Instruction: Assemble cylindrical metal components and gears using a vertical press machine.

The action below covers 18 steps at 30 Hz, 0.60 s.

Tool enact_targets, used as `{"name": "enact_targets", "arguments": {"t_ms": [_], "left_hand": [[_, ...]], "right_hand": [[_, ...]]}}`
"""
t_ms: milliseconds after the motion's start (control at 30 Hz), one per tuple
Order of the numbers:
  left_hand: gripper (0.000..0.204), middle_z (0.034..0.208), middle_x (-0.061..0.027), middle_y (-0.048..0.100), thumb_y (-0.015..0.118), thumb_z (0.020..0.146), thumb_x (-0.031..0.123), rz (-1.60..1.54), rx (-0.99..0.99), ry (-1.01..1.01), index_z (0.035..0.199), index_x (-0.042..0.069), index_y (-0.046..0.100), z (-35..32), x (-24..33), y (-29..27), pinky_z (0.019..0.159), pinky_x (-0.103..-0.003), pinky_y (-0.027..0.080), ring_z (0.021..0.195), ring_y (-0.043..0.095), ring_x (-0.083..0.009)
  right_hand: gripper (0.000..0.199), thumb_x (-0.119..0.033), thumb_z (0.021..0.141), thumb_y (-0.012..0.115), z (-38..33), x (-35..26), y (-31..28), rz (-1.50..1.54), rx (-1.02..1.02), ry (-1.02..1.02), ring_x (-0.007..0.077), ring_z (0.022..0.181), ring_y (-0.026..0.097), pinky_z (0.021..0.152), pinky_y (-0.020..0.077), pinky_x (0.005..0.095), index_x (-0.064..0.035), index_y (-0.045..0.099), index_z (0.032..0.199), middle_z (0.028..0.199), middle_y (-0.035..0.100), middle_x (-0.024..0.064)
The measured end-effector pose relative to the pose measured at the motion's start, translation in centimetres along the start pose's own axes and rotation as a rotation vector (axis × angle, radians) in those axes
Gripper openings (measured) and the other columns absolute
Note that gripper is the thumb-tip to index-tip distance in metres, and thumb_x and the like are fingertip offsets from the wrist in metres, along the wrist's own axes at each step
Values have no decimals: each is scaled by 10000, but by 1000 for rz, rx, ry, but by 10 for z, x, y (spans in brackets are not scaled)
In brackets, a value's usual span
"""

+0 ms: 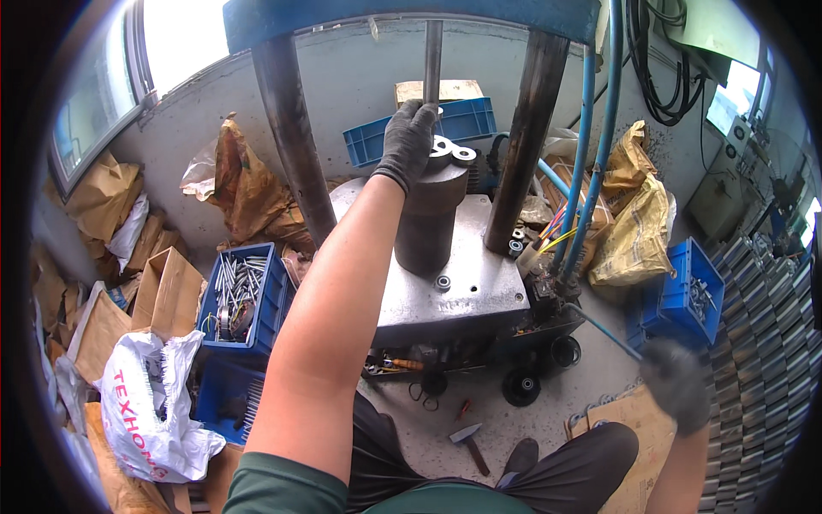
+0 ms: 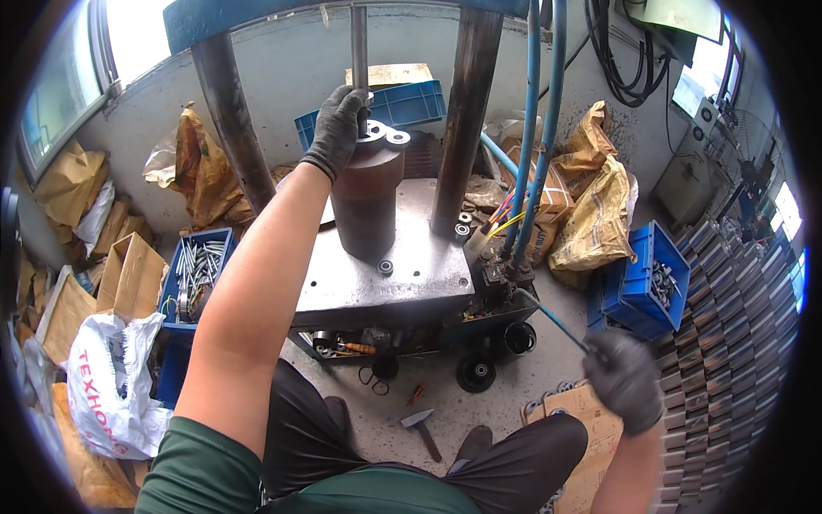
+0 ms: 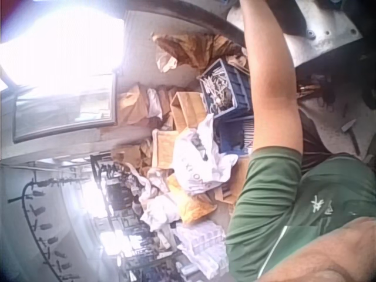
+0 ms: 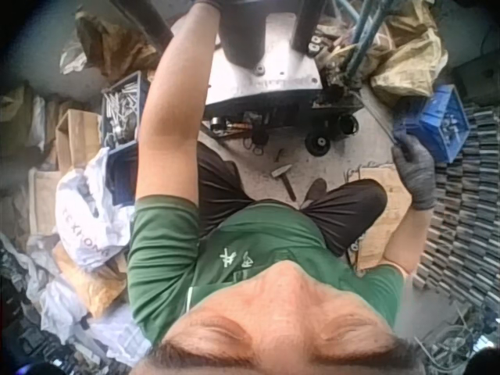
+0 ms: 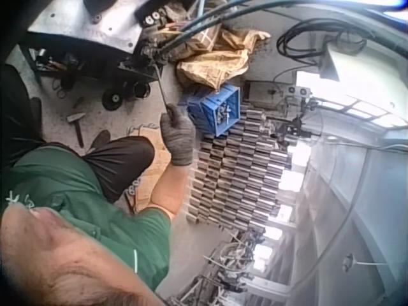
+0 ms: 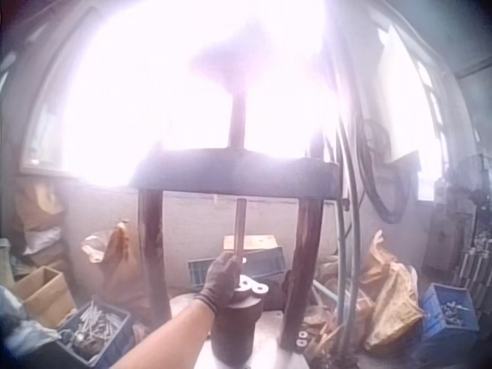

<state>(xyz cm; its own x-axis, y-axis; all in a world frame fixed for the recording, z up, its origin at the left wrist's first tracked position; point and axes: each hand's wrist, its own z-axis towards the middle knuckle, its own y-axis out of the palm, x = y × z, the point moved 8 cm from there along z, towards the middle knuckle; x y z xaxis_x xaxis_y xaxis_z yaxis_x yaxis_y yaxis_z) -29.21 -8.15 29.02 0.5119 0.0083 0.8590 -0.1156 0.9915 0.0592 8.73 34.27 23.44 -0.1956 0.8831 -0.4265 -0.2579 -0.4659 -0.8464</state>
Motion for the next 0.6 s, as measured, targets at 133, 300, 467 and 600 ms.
{"name": "enact_targets", "arguments": {"t_ms": [133, 300, 467, 600], "left_hand": [[265, 903, -74, 675, 567, 1009, 227, -119, -23, -3, 1163, 36, 666, 0, 0, -1, 680, -326, 546, 797, 649, -166], [286, 944, -90, 711, 495, 1003, 177, -194, -47, -4, 1172, 27, 670, 0, -6, -1, 694, -330, 566, 797, 666, -173], [298, 998, -121, 738, 478, 1009, 153, -141, -88, 17, 1199, 3, 652, 1, -6, -4, 744, -324, 584, 843, 694, -190], [295, 988, -123, 737, 477, 1006, 144, -128, -96, 11, 1190, -4, 656, 9, -14, -7, 749, -323, 584, 843, 694, -191]], "right_hand": [[221, -167, 833, 737, -59, -14, 54, -106, -307, 10, 369, 847, 739, 796, 588, 440, -65, 789, 1023, 918, 746, 178], [190, -146, 838, 721, -62, -6, 52, -163, -335, 68, 380, 859, 735, 792, 591, 446, -62, 788, 994, 918, 754, 169], [254, -62, 839, 697, -37, -12, 33, -50, -217, 125, 362, 897, 749, 827, 589, 427, -51, 784, 1078, 951, 763, 175], [269, 18, 830, 663, -29, -19, 22, -43, -139, 45, 379, 878, 743, 813, 588, 431, -35, 779, 1066, 958, 759, 184]]}}
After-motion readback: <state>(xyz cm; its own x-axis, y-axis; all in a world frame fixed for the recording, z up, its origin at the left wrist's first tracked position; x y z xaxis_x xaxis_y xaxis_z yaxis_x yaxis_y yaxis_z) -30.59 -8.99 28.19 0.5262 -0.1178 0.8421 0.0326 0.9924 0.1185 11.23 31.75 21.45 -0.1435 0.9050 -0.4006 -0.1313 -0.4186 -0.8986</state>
